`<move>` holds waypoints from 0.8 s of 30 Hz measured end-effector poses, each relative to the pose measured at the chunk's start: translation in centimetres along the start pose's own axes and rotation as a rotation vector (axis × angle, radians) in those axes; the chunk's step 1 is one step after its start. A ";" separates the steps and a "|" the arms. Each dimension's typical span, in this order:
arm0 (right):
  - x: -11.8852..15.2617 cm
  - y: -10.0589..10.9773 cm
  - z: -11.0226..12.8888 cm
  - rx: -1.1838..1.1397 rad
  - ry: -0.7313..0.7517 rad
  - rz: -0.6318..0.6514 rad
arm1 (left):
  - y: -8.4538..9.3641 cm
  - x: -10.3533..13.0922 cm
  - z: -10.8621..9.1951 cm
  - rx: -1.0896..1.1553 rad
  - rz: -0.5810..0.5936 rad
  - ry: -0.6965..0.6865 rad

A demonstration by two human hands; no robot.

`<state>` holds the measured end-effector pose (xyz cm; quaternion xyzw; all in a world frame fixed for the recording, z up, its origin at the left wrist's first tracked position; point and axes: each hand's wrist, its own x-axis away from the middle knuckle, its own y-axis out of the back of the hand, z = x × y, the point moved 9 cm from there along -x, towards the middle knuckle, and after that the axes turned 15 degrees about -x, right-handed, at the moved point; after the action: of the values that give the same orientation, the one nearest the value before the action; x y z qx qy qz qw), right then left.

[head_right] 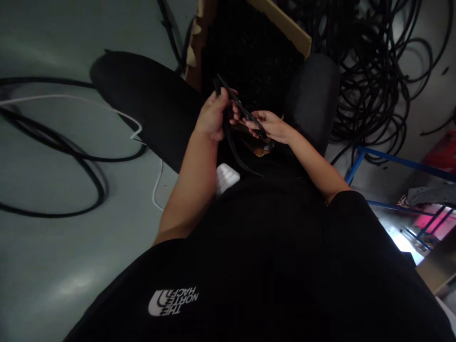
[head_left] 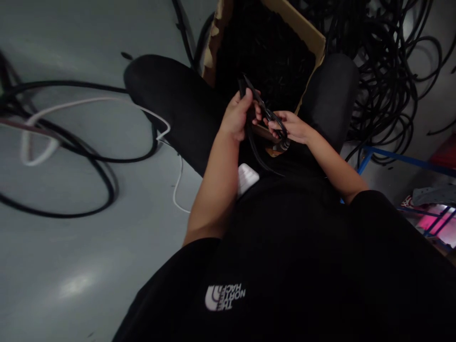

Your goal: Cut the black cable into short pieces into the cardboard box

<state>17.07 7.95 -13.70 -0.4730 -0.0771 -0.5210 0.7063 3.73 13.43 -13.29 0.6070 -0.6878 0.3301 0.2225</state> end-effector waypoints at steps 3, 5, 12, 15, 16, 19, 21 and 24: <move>0.1 1.0 0.5 0.094 0.053 -0.146 | 0.8 -0.5 0.5 -0.001 -0.023 0.026; 0.7 1.2 1.3 0.159 0.105 -0.199 | 1.2 -0.1 0.2 0.012 0.002 0.025; 3.7 2.0 3.4 0.406 0.182 -0.137 | -0.1 7.0 -2.7 0.131 0.008 0.003; 5.2 2.3 3.9 0.461 0.217 -0.096 | -1.0 9.9 -4.3 0.191 0.025 0.006; 5.7 2.3 4.0 0.461 0.227 -0.079 | -0.8 10.5 -4.8 0.210 0.006 0.004; 7.0 1.8 4.1 0.441 0.243 -0.005 | 1.3 11.9 -6.7 0.208 -0.126 -0.057; 7.8 1.3 4.3 0.433 0.256 0.040 | 2.4 12.6 -7.7 0.108 -0.164 -0.093; 8.8 0.8 5.0 0.452 0.272 0.064 | 1.9 13.8 -8.6 -0.108 -0.103 -0.114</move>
<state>23.55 5.88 -6.15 -0.2308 -0.0809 -0.5269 0.8140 -1.18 10.26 2.03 0.6465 -0.6841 0.2456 0.2319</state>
